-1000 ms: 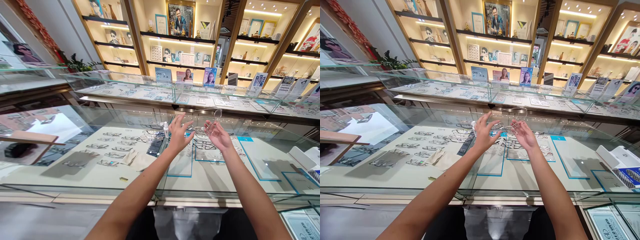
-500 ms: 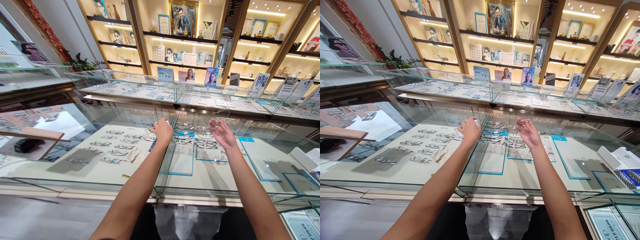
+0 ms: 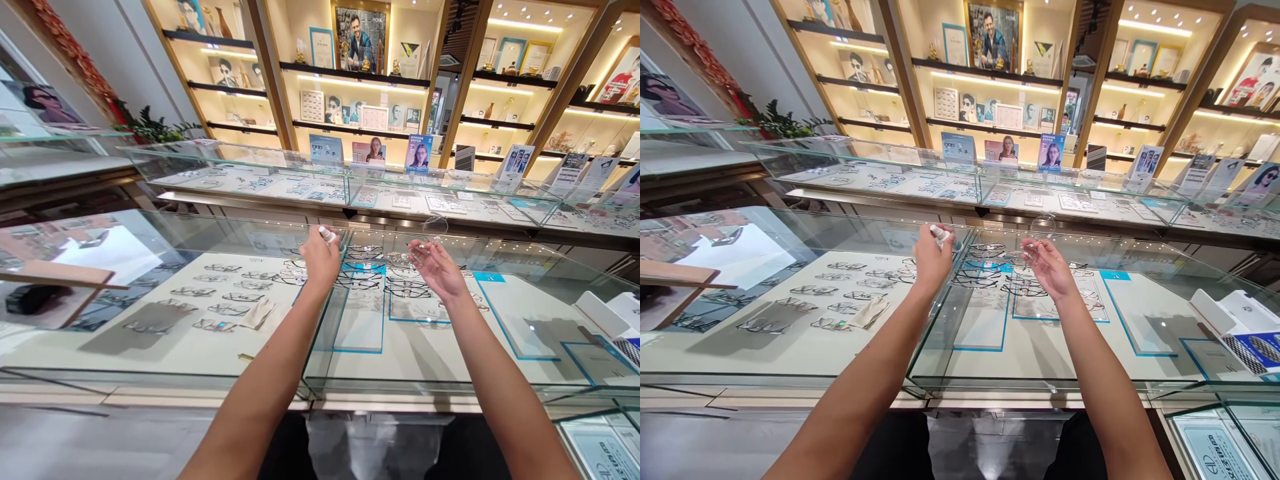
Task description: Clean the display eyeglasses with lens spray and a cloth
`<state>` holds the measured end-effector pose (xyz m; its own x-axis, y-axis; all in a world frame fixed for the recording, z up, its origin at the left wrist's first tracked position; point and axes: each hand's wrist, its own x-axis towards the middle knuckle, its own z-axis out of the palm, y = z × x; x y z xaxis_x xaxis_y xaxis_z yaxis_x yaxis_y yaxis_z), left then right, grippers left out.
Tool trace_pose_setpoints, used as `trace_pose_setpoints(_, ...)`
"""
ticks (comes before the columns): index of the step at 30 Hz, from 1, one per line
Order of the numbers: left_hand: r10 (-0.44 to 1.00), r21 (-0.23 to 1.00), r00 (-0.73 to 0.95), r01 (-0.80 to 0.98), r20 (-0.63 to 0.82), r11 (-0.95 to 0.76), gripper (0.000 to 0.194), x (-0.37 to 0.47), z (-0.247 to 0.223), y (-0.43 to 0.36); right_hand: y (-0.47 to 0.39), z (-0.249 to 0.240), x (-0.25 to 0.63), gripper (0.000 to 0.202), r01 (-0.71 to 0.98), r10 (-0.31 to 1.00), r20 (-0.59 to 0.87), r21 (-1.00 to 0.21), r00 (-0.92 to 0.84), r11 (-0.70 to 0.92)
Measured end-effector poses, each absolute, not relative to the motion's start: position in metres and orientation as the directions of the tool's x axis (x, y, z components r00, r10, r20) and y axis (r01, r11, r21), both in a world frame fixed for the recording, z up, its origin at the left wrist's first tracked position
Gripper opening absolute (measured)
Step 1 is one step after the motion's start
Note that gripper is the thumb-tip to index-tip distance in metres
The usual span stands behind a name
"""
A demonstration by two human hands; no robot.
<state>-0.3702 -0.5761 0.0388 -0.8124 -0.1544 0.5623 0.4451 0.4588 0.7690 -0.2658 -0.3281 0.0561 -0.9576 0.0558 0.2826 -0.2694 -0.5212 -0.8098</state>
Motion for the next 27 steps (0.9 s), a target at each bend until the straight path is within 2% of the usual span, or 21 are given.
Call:
trace_pose_setpoints(2,-0.06,0.795,-0.799,0.584,0.599,0.164,0.026,-0.369,0.04,-0.57,-0.332,0.056,-0.264,0.027,-0.278,0.058,0.291,-0.815,-0.955,-0.509)
trace_pose_setpoints(3,-0.003,0.808,-0.808,0.589,0.589,0.016,0.031,-0.367,0.04,-0.566,-0.333,0.056,-0.264,0.027,-0.283,0.06,0.294,-0.815,-0.954,-0.505)
trace_pose_setpoints(6,0.196,0.869,-0.867,0.391,0.459,-0.304,0.043,-0.357,0.044,-0.554,-0.336,0.057,-0.263,0.029,-0.298,0.075,0.3,-0.824,-0.951,-0.481)
trace_pose_setpoints(8,0.333,0.895,-0.88,0.192,0.338,-0.403,0.046,-0.349,0.047,-0.55,-0.337,0.057,-0.263,0.029,-0.306,0.085,0.302,-0.833,-0.95,-0.461)
trace_pose_setpoints(10,0.444,0.902,-0.86,0.039,0.25,-0.431,0.049,-0.342,0.052,-0.549,-0.337,0.057,-0.263,0.028,-0.309,0.092,0.3,-0.841,-0.949,-0.444)
trace_pose_setpoints(13,0.545,0.89,-0.812,-0.075,0.207,-0.45,0.059,-0.337,0.056,-0.55,-0.337,0.056,-0.263,0.027,-0.301,0.09,0.291,-0.859,-0.953,-0.415)
trace_pose_setpoints(18,0.578,0.878,-0.793,-0.123,0.193,-0.462,0.066,-0.335,0.055,-0.551,-0.337,0.056,-0.263,0.029,-0.294,0.094,0.28,-0.863,-0.955,-0.411)
trace_pose_setpoints(23,0.707,0.885,-0.69,-0.218,0.159,-0.411,0.078,-0.33,0.053,-0.554,-0.339,0.058,-0.262,0.031,-0.294,0.094,0.282,-0.855,-0.955,-0.426)
trace_pose_setpoints(27,0.782,0.92,-0.6,-0.19,0.167,-0.343,0.091,-0.328,0.053,-0.555,-0.34,0.058,-0.261,0.029,-0.296,0.088,0.287,-0.855,-0.954,-0.426)
